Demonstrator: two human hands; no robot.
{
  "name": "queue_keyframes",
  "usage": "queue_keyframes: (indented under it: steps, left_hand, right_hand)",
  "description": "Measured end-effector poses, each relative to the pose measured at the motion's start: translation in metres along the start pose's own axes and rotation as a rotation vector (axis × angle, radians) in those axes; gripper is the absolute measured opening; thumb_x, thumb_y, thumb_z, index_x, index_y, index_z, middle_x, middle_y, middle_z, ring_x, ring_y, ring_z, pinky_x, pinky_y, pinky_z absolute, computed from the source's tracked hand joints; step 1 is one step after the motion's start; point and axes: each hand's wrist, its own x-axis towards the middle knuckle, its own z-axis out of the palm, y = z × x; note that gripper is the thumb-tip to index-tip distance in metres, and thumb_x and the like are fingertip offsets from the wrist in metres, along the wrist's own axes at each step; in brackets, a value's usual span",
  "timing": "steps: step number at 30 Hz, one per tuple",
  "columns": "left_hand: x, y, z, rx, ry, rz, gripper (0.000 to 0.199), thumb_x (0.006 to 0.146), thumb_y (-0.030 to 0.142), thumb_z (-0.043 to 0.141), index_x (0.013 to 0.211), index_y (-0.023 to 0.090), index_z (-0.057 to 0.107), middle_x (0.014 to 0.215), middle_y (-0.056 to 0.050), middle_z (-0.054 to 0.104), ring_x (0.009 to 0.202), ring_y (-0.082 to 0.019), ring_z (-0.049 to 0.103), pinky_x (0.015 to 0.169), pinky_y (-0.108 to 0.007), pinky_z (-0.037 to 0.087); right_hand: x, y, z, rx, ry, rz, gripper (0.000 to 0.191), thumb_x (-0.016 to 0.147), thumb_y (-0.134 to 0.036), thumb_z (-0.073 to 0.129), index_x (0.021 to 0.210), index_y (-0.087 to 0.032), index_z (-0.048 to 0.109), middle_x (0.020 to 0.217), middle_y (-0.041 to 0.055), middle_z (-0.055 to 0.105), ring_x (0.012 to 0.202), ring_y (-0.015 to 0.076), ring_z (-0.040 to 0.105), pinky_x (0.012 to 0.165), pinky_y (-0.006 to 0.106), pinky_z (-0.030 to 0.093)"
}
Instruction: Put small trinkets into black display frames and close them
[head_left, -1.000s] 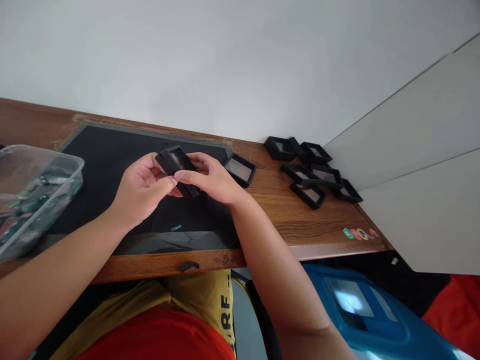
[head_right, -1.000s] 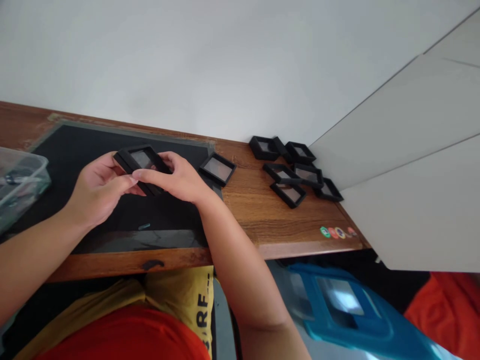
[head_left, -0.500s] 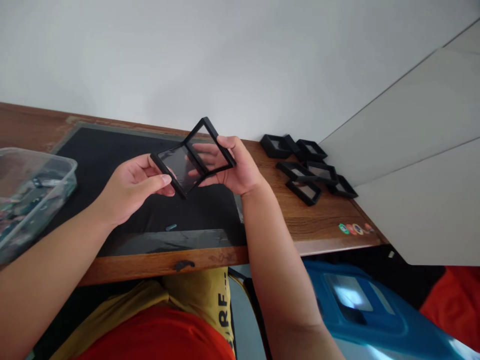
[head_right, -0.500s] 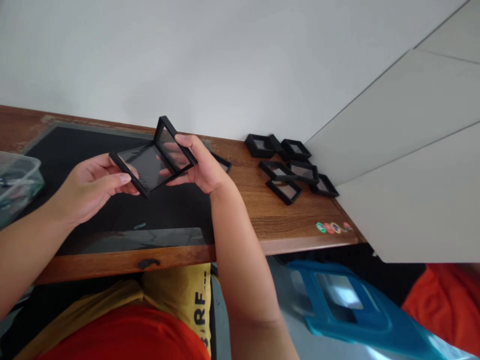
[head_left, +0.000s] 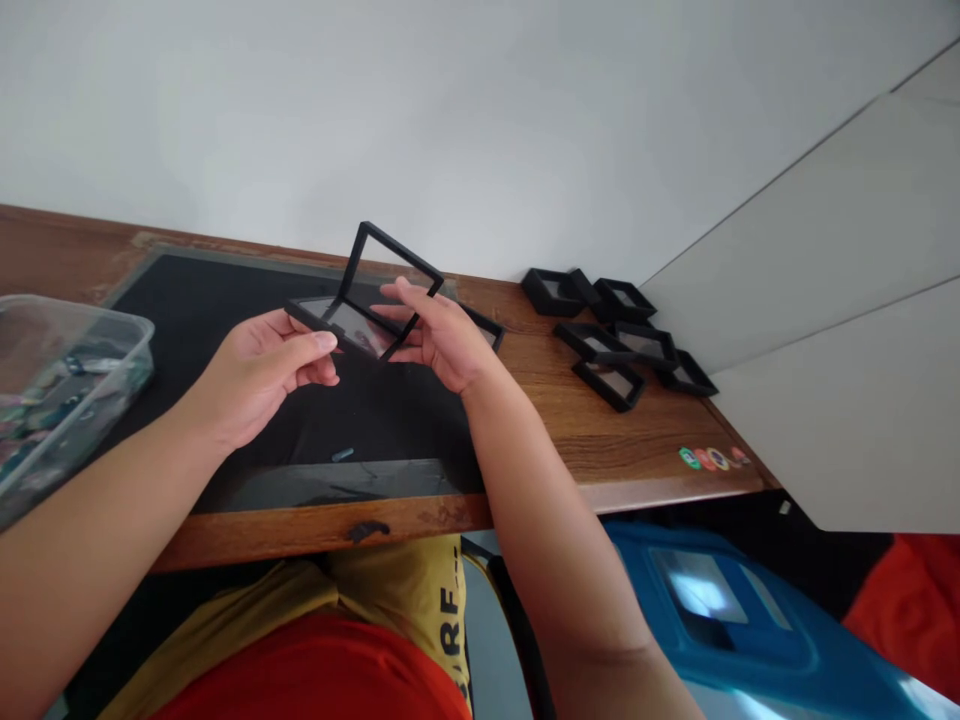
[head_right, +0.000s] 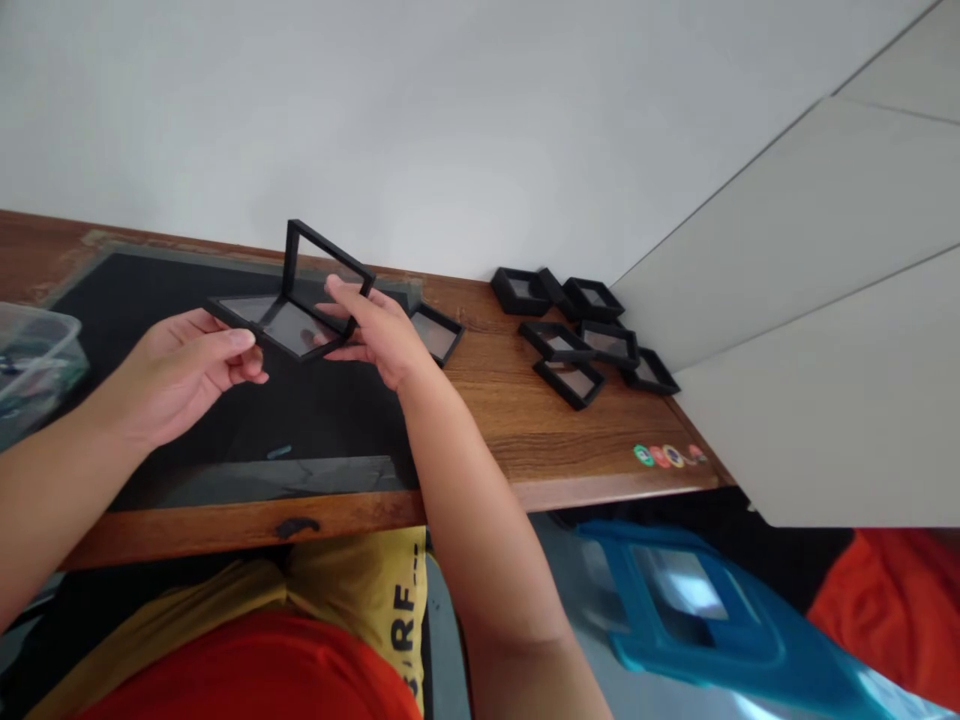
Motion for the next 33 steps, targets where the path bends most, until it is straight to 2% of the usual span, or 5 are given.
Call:
queue_keyframes:
  steps: [7,18,26,33]
  left_hand:
    - [-0.0009,0.0,-0.0005,0.033,0.027,-0.015,0.029,0.062,0.032,0.097,0.069,0.019,0.072,0.065,0.002,0.069,0.059,-0.011,0.064,0.059,-0.022,0.059]
    - [0.0,-0.005,-0.0029,0.08,-0.027,-0.059,0.031,0.066,0.039,0.099,0.076,0.019,0.078,0.076,0.0,0.074,0.065,-0.011,0.065,0.067,-0.024,0.061]
    - [-0.0013,-0.0017,-0.0024,0.145,-0.054,-0.023,0.03,0.068,0.039,0.098,0.076,0.018,0.079,0.075,-0.003,0.075,0.063,-0.011,0.059,0.056,-0.022,0.048]
    - [-0.0013,-0.0004,-0.0029,0.159,-0.053,-0.031,0.03,0.066,0.039,0.098,0.074,0.018,0.078,0.074,-0.003,0.075,0.061,-0.011,0.057,0.057,-0.024,0.047]
  right_hand:
    - [0.0047,0.005,0.0019,-0.026,0.027,0.001,0.058,0.098,-0.077,0.065,0.117,-0.023,0.078,0.122,0.0127,0.08,0.093,0.0226,0.079,0.083,0.044,0.071]
    - [0.0047,0.004,0.0,-0.041,0.043,0.009,0.056,0.099,-0.075,0.065,0.117,-0.024,0.077,0.126,0.0122,0.08,0.096,0.0218,0.079,0.084,0.041,0.069]
    - [0.007,0.0069,-0.0009,-0.074,0.064,-0.005,0.054,0.099,-0.074,0.066,0.116,-0.025,0.078,0.125,0.0116,0.081,0.094,0.0228,0.08,0.083,0.043,0.068]
    - [0.0059,0.005,-0.0003,-0.087,0.07,0.009,0.057,0.097,-0.078,0.065,0.115,-0.025,0.077,0.126,0.0111,0.081,0.096,0.0222,0.08,0.082,0.039,0.067]
